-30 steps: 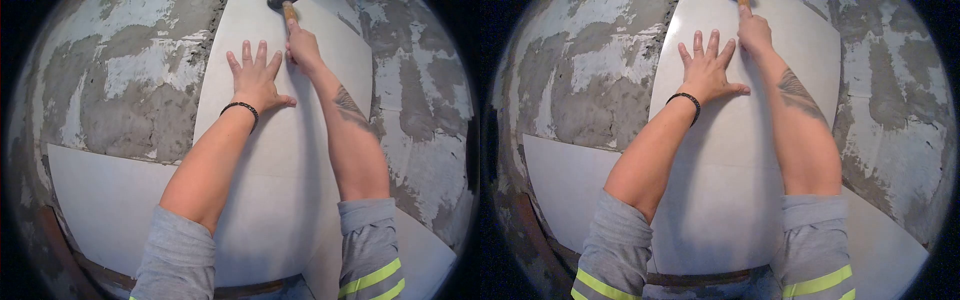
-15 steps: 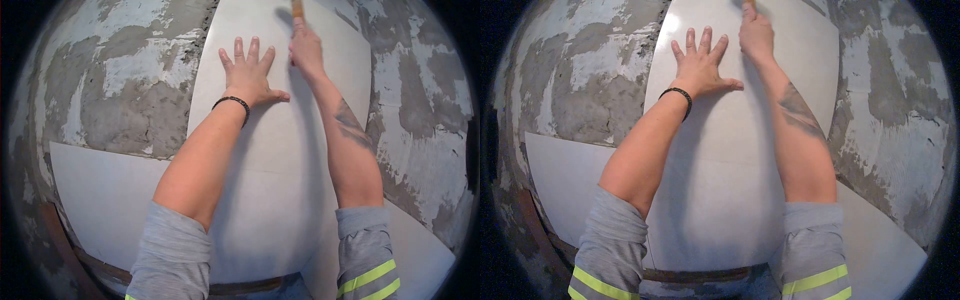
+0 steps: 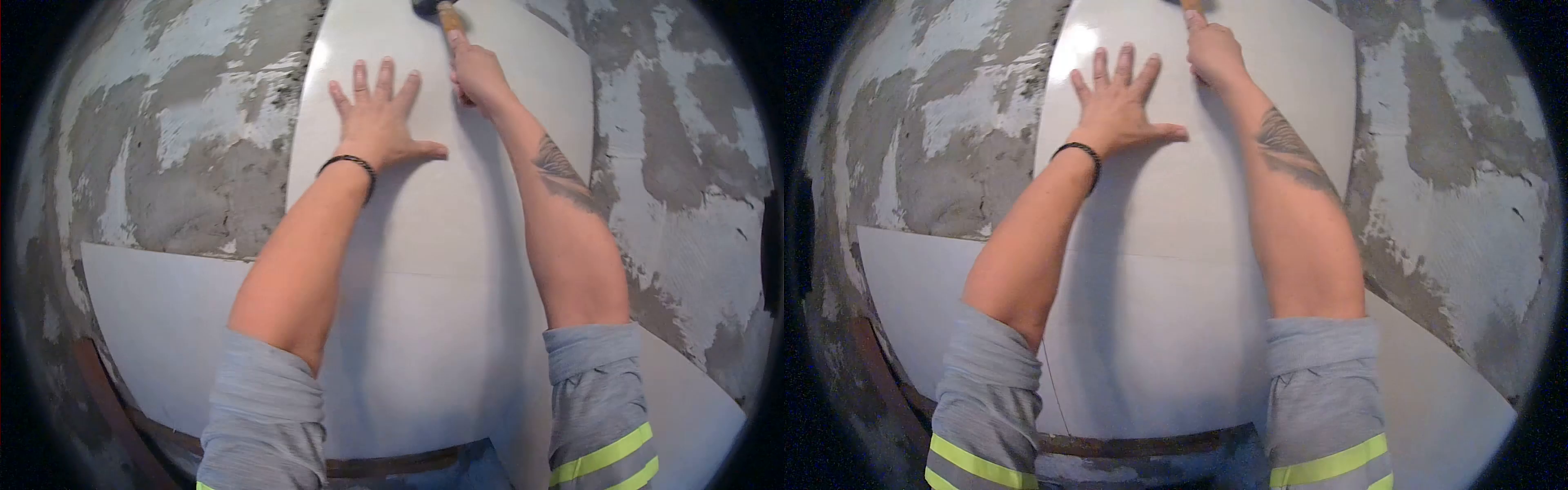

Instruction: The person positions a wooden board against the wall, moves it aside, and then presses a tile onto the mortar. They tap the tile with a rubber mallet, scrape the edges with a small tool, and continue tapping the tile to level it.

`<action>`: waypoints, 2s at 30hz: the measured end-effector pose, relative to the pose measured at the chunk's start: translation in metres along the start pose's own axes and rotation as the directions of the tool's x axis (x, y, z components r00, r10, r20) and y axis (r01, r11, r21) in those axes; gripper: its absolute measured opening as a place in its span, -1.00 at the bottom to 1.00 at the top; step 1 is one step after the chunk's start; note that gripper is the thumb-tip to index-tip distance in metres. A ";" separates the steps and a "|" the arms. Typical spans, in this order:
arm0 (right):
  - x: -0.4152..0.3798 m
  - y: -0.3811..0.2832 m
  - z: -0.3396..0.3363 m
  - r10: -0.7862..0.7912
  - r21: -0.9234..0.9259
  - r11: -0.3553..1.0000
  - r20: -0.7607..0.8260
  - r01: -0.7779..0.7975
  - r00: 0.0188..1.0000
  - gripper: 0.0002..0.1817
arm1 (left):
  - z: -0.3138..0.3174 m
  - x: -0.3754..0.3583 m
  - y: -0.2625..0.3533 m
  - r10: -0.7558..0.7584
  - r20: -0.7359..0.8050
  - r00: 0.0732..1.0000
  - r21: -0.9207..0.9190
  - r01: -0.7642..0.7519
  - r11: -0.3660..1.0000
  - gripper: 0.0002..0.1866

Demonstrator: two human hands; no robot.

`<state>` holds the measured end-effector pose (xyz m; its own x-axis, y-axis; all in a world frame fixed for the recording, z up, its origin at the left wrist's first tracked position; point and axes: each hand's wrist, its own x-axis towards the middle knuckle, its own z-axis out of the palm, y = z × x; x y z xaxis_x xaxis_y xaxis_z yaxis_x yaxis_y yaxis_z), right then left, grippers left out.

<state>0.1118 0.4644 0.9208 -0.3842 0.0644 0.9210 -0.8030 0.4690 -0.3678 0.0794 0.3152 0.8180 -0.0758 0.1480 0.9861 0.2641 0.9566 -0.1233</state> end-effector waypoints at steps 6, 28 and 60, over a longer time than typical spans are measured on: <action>-0.048 0.071 -0.054 -0.006 -0.304 0.951 -0.191 -0.054 0.982 -0.25 | 0.007 0.017 0.029 -0.047 0.103 0.994 0.115 0.035 0.993 0.40; 0.016 0.108 -0.134 -0.108 -0.278 0.960 -0.313 0.017 0.943 -0.33 | 0.036 0.053 0.121 -0.085 0.092 0.992 0.115 0.075 0.991 0.43; 0.024 0.104 -0.181 -0.052 -0.174 0.985 -0.230 0.011 0.972 -0.08 | 0.010 0.066 0.160 -0.198 0.171 0.965 0.094 0.184 0.978 0.49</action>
<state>0.1016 0.6742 0.9274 -0.2273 0.2406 0.9436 -0.7158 0.6158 -0.3294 0.1073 0.4806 0.8627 -0.2896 -0.0035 0.9571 0.1539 0.9868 0.0502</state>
